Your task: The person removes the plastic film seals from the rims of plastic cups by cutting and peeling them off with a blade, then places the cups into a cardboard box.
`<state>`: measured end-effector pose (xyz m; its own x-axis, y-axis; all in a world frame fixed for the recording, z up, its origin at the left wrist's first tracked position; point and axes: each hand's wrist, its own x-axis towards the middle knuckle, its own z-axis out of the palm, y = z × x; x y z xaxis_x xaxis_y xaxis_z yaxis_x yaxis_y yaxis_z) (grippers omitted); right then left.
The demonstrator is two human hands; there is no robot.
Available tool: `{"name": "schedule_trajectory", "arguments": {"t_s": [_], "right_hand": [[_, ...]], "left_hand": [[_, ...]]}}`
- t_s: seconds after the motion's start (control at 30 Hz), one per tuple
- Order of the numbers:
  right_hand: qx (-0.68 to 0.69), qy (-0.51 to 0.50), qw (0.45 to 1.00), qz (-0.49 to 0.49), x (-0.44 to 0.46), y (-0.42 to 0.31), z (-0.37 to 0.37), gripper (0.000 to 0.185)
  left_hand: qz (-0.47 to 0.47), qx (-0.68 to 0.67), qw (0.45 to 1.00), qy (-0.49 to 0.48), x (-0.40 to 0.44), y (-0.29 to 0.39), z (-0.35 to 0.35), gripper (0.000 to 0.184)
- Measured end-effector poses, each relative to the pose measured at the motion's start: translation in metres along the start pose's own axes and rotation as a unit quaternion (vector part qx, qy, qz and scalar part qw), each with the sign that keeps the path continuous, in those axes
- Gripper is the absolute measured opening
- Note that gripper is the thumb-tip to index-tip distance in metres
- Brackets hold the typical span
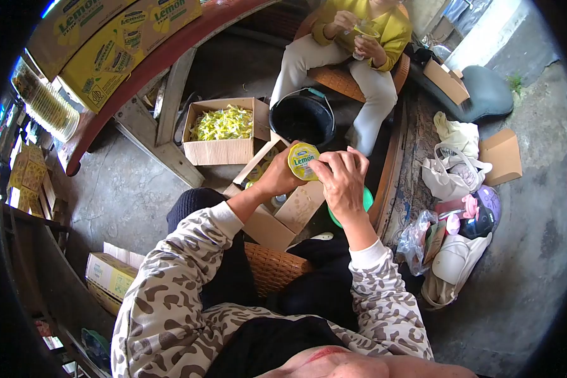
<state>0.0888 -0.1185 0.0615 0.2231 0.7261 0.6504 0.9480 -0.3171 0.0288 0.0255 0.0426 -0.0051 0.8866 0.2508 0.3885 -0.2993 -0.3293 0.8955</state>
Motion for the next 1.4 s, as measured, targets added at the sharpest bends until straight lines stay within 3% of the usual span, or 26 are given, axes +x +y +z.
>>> {"name": "schedule_trajectory", "arguments": {"t_s": [0.77,1.07,1.13,1.4], "right_hand": [[-0.036,-0.022,0.999,0.026,-0.001,0.010,0.003,0.016],[-0.049,-0.013,0.998,0.041,0.001,0.020,-0.004,0.018],[-0.060,-0.001,0.997,0.050,0.002,0.024,-0.008,0.017],[-0.054,0.036,0.994,0.087,0.005,0.026,-0.019,0.017]], "left_hand": [[0.031,-0.016,0.999,0.030,0.002,0.004,0.002,0.051],[-0.026,-0.088,0.996,0.017,0.003,-0.002,0.002,0.051],[-0.046,-0.108,0.993,-0.002,0.003,-0.004,0.001,0.063],[-0.061,-0.150,0.987,-0.006,0.003,-0.002,0.002,0.060]]}}
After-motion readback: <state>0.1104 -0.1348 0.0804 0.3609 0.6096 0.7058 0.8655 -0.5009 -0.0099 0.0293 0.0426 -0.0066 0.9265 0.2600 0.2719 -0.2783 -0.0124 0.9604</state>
